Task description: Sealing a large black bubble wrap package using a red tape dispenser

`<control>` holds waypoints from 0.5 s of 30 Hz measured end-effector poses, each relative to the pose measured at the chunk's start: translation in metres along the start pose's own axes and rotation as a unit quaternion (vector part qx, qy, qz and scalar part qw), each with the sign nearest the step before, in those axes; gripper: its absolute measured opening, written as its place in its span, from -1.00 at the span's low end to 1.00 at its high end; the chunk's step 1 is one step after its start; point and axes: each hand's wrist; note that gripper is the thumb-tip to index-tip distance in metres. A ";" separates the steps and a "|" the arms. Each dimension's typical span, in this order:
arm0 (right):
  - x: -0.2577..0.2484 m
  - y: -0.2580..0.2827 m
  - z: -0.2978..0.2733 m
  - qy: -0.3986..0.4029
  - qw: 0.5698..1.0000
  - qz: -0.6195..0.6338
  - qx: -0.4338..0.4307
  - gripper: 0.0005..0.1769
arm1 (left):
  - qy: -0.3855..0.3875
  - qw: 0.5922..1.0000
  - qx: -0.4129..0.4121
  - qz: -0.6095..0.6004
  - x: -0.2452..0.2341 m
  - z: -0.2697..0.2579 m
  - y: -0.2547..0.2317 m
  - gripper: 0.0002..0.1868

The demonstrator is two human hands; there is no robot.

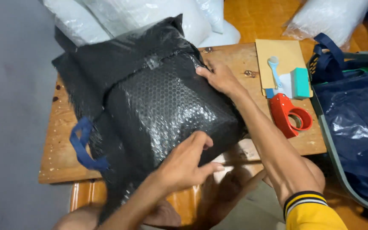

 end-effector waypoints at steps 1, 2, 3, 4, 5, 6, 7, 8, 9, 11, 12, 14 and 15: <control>-0.002 0.016 -0.002 -0.002 1.000 0.001 -0.003 -0.43 | -0.002 1.000 0.001 0.004 -0.011 -0.002 -0.005 -0.49; 0.000 0.030 -0.009 -0.061 0.995 -0.080 -0.023 -0.42 | -0.158 0.980 0.053 0.104 -0.019 -0.008 -0.010 -0.59; 0.001 0.043 -0.015 -0.119 0.979 -0.160 -0.043 -0.39 | -0.306 0.924 0.107 0.201 -0.027 -0.014 -0.015 -0.66; -0.003 0.072 -0.043 -0.119 0.979 -0.159 -0.043 -0.39 | -0.306 0.924 0.106 0.203 -0.040 -0.020 0.005 -0.66; -0.007 0.101 -0.070 -0.091 0.976 -0.194 -0.028 -0.53 | -0.312 0.913 -0.069 0.254 -0.053 -0.027 0.025 -0.47; -0.011 0.130 -0.099 -0.064 0.971 -0.230 -0.012 -0.61 | -0.308 0.871 -0.242 0.296 -0.065 -0.035 0.045 -0.28; -0.004 0.129 -0.121 -0.065 0.971 -0.229 -0.012 -0.61 | -0.308 0.871 -0.242 0.296 -0.077 -0.036 0.053 -0.28; 0.001 0.128 -0.146 0.033 0.958 -0.284 0.031 -0.32 | -0.225 0.894 -0.300 0.246 -0.087 -0.038 0.062 -0.26; 0.006 0.126 -0.171 0.130 0.930 -0.335 0.075 -0.01 | -0.139 0.905 -0.353 0.193 -0.097 -0.040 0.070 -0.23; 0.005 0.124 -0.170 0.147 0.942 -0.260 0.150 -0.01 | -0.109 0.907 -0.358 0.193 -0.080 -0.021 0.070 -0.25; 0.004 0.123 -0.168 0.158 0.947 -0.177 0.219 0.03 | -0.084 0.906 -0.363 0.200 -0.074 -0.011 0.069 -0.27; -0.002 0.100 -0.152 0.138 0.946 -0.169 0.241 0.06 | -0.084 0.917 -0.345 0.181 -0.062 -0.003 0.059 -0.29; -0.004 0.089 -0.144 0.117 0.944 -0.158 0.264 0.09 | -0.083 0.926 -0.328 0.165 -0.058 0.000 0.054 -0.31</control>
Point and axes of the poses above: each hand's wrist, its own z-axis towards the middle knuckle, its own x-axis out of the palm, y = z × x, and after that the axes turned 8 degrees about -x, right-handed
